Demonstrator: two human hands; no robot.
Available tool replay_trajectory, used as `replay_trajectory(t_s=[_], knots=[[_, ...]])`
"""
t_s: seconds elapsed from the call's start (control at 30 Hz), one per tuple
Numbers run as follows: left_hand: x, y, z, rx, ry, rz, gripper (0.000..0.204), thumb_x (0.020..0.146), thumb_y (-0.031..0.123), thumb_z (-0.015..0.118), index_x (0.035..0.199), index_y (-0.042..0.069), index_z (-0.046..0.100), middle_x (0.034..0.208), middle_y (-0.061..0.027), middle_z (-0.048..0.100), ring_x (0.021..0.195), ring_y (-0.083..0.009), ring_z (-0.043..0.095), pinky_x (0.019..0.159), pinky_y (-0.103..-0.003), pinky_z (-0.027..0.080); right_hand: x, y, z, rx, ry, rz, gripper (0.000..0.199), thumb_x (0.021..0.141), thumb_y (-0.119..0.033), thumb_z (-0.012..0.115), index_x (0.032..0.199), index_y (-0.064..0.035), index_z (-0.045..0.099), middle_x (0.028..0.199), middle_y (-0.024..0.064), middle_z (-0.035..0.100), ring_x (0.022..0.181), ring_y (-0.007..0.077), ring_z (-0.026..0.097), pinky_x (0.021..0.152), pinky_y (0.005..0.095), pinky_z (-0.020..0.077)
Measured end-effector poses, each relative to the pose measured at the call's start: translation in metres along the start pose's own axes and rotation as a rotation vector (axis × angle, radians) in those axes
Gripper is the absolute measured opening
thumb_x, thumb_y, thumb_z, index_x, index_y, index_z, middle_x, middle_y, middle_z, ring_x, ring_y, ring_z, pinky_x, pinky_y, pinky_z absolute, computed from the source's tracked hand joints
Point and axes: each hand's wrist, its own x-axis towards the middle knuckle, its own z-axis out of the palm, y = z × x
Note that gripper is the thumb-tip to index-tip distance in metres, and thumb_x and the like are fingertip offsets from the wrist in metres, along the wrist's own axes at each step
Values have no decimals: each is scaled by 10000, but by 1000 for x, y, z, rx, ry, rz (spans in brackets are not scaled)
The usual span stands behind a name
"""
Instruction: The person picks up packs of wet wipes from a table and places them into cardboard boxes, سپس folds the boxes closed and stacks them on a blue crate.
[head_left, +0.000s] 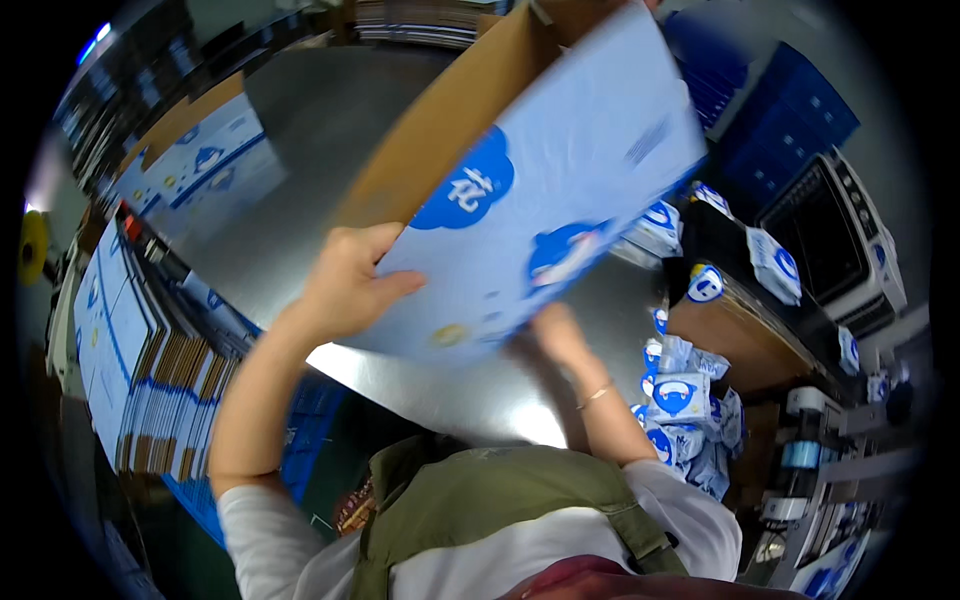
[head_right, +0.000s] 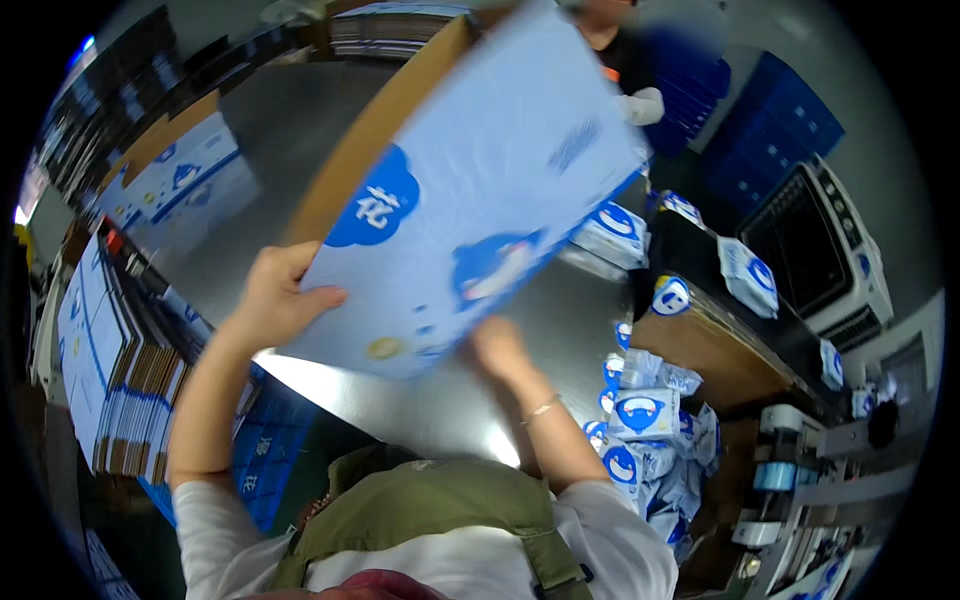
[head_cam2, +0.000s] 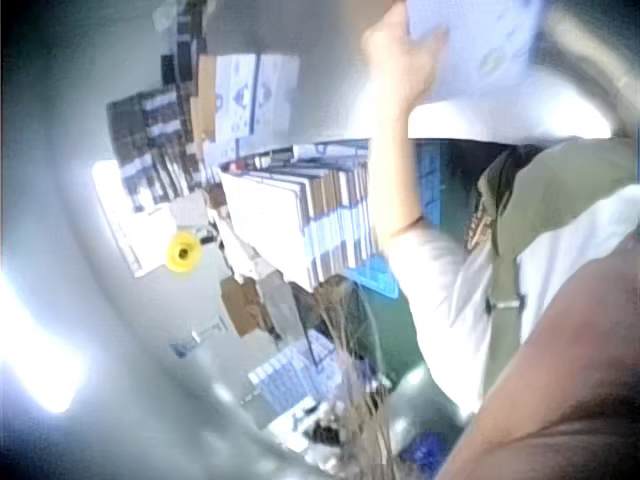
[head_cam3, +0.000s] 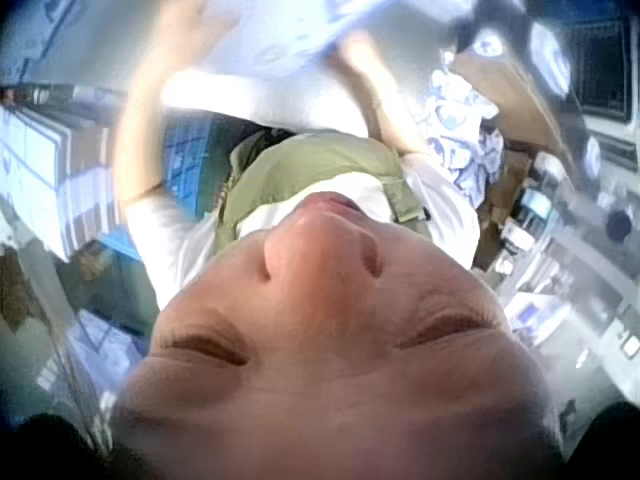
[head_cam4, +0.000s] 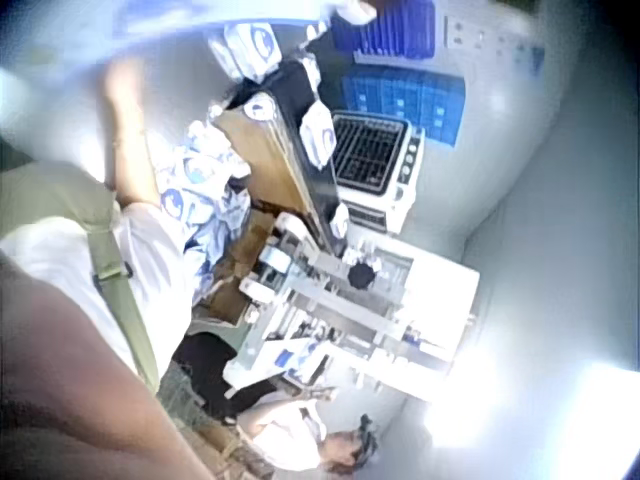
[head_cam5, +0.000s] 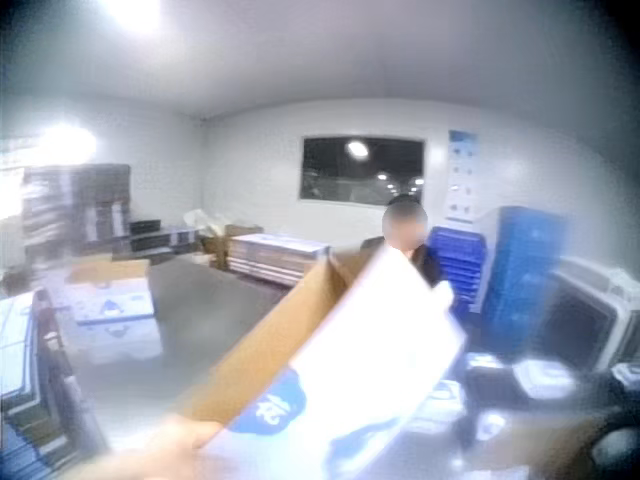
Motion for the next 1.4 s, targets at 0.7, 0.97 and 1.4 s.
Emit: replay_trajectory(t_s=[0.7,0.97,1.4], knots=[[-6,-168,-106,624,119,-722,408,832,297,685,908,-102,647,804,-246,668,746,-324,666,681,-398,485,25,7,87,-640,18,-385,864,741,-274,731,1462,-68,302,1535,217,204,1438,386,154,1171,508,136],[-30,-242,-147,625,112,-605,326,801,183,712,968,-89,647,872,-227,691,824,-315,677,743,-386,496,64,1,76,-602,-24,-404,968,728,-294,753,1475,5,213,1545,236,138,1446,372,123,1182,477,148],[-35,-233,-139,556,172,-708,275,836,121,678,987,-104,629,888,-190,697,799,-256,658,731,-364,485,16,27,-221,-1048,780,-265,634,581,35,648,1201,-75,569,1234,149,534,1229,395,441,1051,575,302]])
